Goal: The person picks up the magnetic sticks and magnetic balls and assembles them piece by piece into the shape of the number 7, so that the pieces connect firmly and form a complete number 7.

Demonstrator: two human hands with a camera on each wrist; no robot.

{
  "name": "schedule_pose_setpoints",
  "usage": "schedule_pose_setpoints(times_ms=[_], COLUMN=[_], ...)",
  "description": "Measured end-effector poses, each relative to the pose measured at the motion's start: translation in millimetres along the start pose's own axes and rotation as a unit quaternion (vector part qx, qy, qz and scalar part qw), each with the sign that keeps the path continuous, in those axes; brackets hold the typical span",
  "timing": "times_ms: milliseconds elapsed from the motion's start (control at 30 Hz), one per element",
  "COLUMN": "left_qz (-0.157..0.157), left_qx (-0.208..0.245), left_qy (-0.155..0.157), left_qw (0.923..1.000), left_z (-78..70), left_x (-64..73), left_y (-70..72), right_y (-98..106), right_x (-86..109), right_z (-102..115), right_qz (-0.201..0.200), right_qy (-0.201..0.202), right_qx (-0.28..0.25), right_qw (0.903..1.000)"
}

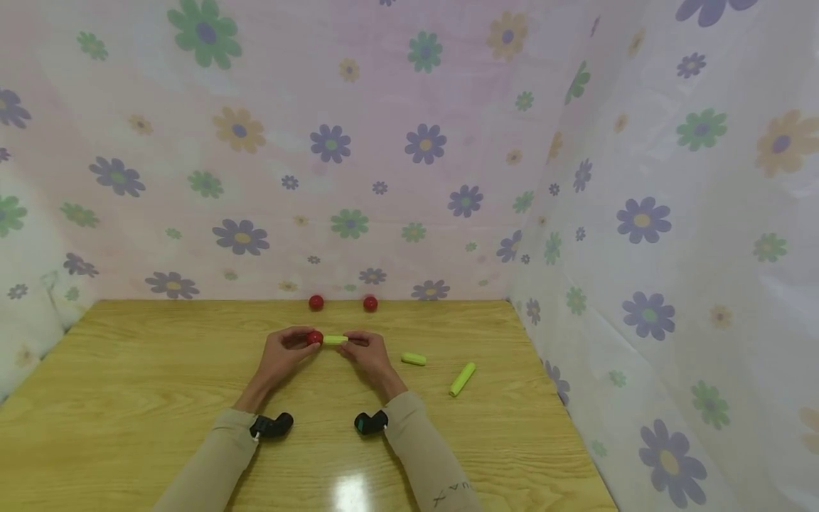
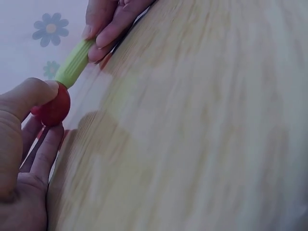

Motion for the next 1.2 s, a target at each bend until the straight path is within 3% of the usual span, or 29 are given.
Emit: schedule_pose_setpoints(times_ms=[633,867,1200], left_qz=[-0.019,-0.030,-0.016], left_qx=[-0.027,-0.032,-0.027], left_qy=[-0.010,-0.006,-0.023], left_qw=[0.9994,0.9990,0.9993], left_z=[-5.2,-5.6,-42.7], left_x=[4.9,4.5,18.0], left_y=[0.7,-2.8,-4.2], right_y=[0.3,3.9,4.8], right_x=[7.6,11.3,17.6], right_z=[0.6,1.2,-0.4], right_qz=[-0.046,-0.054,-0.068], right_qy=[0.028,0.014,0.004], right_qx=[0.028,-0.036,-0.059], right_qw=[0.9982,0.9978,0.9960])
Point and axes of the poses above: each hand's wrist, its own x-axis away from the middle knuckle, its own y-axis out of the back of the hand, z = x × y, the point moved 7 cm from there along -x, towards the middle knuckle, and after that the axes turned 3 degrees about -z, right-handed, at the moved point
